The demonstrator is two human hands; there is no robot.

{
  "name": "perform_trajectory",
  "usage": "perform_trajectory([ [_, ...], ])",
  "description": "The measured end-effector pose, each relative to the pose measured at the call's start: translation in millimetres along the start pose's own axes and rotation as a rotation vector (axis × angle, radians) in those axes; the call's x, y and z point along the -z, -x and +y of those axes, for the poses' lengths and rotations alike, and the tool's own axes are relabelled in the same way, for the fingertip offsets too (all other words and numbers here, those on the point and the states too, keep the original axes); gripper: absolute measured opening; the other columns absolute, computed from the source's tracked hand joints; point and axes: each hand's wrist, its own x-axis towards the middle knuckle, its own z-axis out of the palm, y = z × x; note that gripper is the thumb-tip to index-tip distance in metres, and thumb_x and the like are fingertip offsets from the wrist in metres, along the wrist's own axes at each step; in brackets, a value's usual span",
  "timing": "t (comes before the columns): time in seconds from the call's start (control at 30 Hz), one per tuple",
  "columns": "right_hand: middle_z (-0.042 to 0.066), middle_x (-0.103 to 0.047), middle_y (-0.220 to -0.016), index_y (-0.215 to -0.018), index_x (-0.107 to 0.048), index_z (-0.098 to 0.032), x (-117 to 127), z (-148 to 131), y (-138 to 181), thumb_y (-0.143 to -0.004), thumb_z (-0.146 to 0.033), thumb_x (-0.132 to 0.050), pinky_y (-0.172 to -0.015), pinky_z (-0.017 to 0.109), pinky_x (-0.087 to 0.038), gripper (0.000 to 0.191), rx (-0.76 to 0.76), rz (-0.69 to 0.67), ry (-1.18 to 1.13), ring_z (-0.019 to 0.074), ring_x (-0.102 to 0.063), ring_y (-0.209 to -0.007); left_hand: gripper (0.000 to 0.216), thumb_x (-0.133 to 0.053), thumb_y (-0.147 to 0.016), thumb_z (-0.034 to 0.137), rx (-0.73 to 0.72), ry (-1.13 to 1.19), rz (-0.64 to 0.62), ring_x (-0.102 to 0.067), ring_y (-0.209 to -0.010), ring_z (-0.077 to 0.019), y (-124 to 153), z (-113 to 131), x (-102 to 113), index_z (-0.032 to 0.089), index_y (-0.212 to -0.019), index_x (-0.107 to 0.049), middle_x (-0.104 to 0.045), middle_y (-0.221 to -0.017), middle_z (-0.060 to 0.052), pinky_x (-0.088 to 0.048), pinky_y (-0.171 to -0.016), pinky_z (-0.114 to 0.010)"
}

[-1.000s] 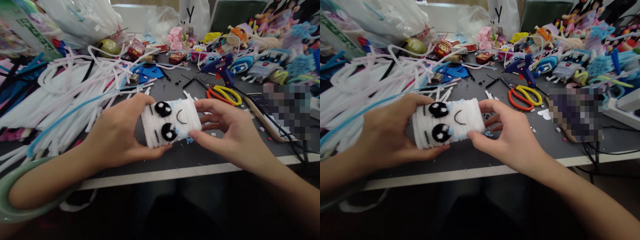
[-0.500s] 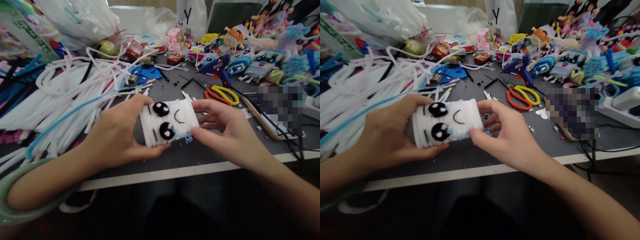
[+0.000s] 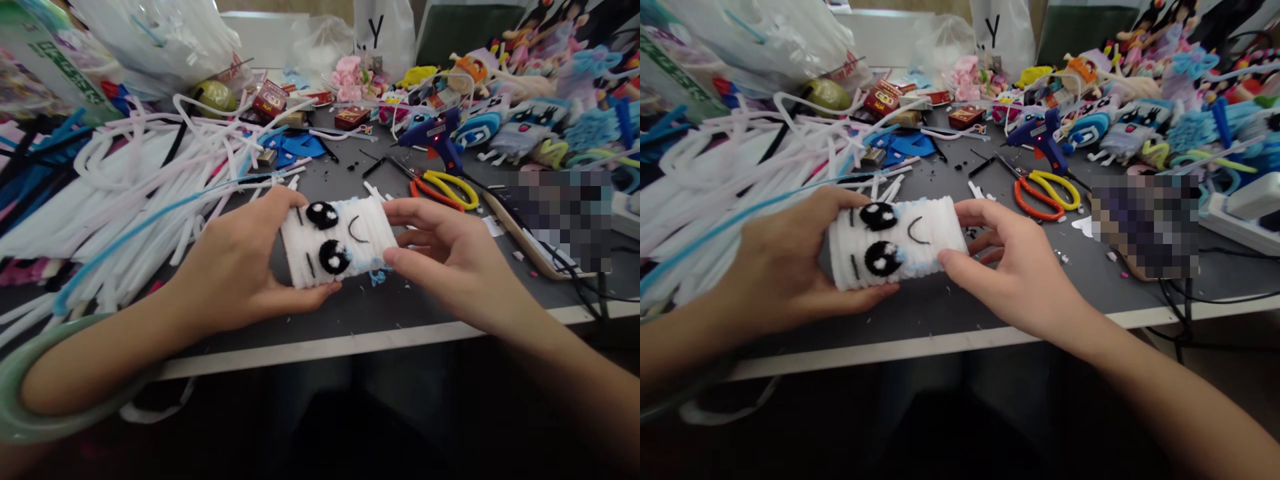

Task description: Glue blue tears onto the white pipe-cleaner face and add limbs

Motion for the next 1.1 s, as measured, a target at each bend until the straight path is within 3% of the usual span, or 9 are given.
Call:
perform_trajectory([
  [0.3,0.006,-0.072,-0.116,-0.114,-0.063,-0.022,-8,-2,3,-0.076,-0.034,-0.081,-0.073,0.036,-0.062,0.043,0.047,0.073,0.114,0.0208,-0.071,-0.088,0.061,-0.042,-0.096,0.065,-0.012,-0.012,0.010,-0.063,-0.070,-0.0146,0,1,-1,0.007,-0.110,-0.055,-0.064,-0.084,-0.005,-0.044,-0.059,-0.024],
  [0.5,0.005,-0.071,-0.115,-0.111,-0.060,-0.025,-11,-1,3,-0.078,-0.031,-0.079,-0.077,0.037,-0.062,0.039,0.044,0.076,0.122,0.0220,-0.071,-0.094,0.056,-0.042,-0.096,0.064,0.013,-0.005,0.003,-0.064,-0.069,-0.0142,0,2,-1,0.011,-0.111,-0.052,-0.064,-0.084,-0.003,-0.045,-0.059,-0.024],
  [1.1,0.004,-0.070,-0.121,-0.113,-0.060,-0.026,-9,-2,3,-0.083,-0.027,-0.072,-0.079,0.037,-0.062,0.032,0.007,0.059,0.050,0.0220,-0.072,-0.098,0.060,-0.039,-0.096,0.066,-0.015,-0.014,0.005,-0.063,-0.068,-0.0145,-1,2,0,0.009,-0.109,-0.054,-0.063,-0.084,-0.004,-0.043,-0.057,-0.024],
])
